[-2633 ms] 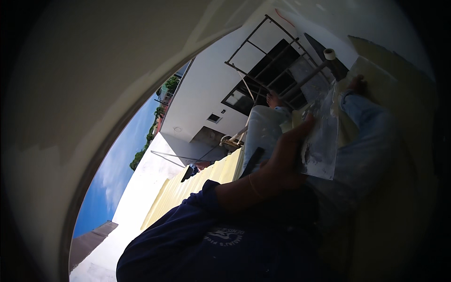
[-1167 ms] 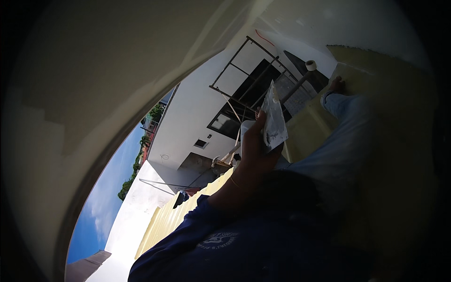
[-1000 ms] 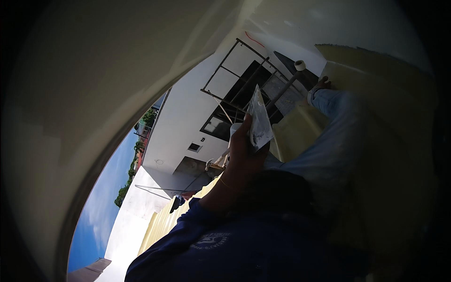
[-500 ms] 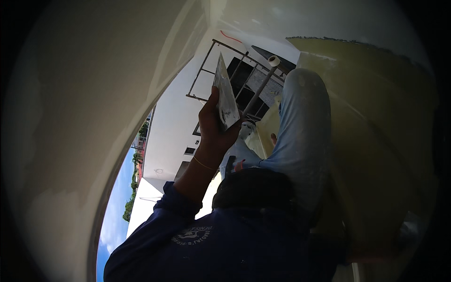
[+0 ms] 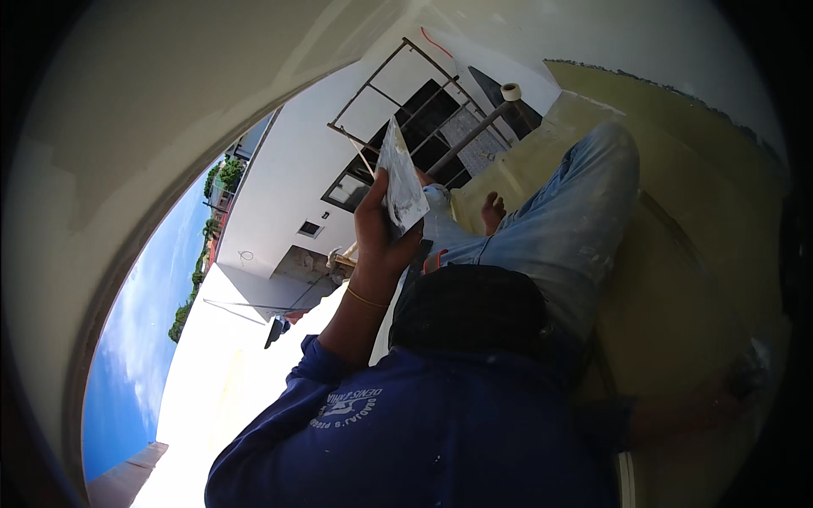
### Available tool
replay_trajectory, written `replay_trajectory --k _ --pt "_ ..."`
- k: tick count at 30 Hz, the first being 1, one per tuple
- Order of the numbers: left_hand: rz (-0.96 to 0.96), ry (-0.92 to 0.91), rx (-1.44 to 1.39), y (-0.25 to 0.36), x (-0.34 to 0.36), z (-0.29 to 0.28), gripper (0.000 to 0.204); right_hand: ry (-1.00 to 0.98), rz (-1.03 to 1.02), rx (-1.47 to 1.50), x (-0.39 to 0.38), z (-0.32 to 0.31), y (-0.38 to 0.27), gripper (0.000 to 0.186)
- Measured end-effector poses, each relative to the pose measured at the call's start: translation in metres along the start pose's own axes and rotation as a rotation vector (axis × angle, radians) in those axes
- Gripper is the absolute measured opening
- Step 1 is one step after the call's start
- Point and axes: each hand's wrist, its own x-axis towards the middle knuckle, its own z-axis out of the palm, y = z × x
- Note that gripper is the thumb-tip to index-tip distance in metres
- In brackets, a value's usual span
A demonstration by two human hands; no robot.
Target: The person applies plaster to a curved ceiling using a trowel and hawk. They repeatedly scoop plaster from the hawk and spread it along the ceiling surface, smoothing the material in continuous strokes.
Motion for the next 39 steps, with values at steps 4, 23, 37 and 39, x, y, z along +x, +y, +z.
replay_trajectory --k 4,23,37,39 --pt "0.103 -0.139 -0.284 0.013 -0.011 -0.048 0.021 -0.311 -0.34 -0.172 0.006 0.095 0.011 0.04" --pt "0.884 0.641 -0.841 -0.025 -0.075 -0.349 0.015 -2.544 -0.831 0.263 -0.396 0.157 -0.276 0.028" --pt "0.651 1.134 -0.385 -0.095 -0.042 -0.454 0.033 -3.13 -0.055 -0.608 -0.789 -0.029 -0.21 0.028" --pt "0.621 0.994 -0.456 -0.103 -0.04 -0.431 0.035 -3.104 0.087 -0.693 -0.804 -0.028 -0.185 0.025"
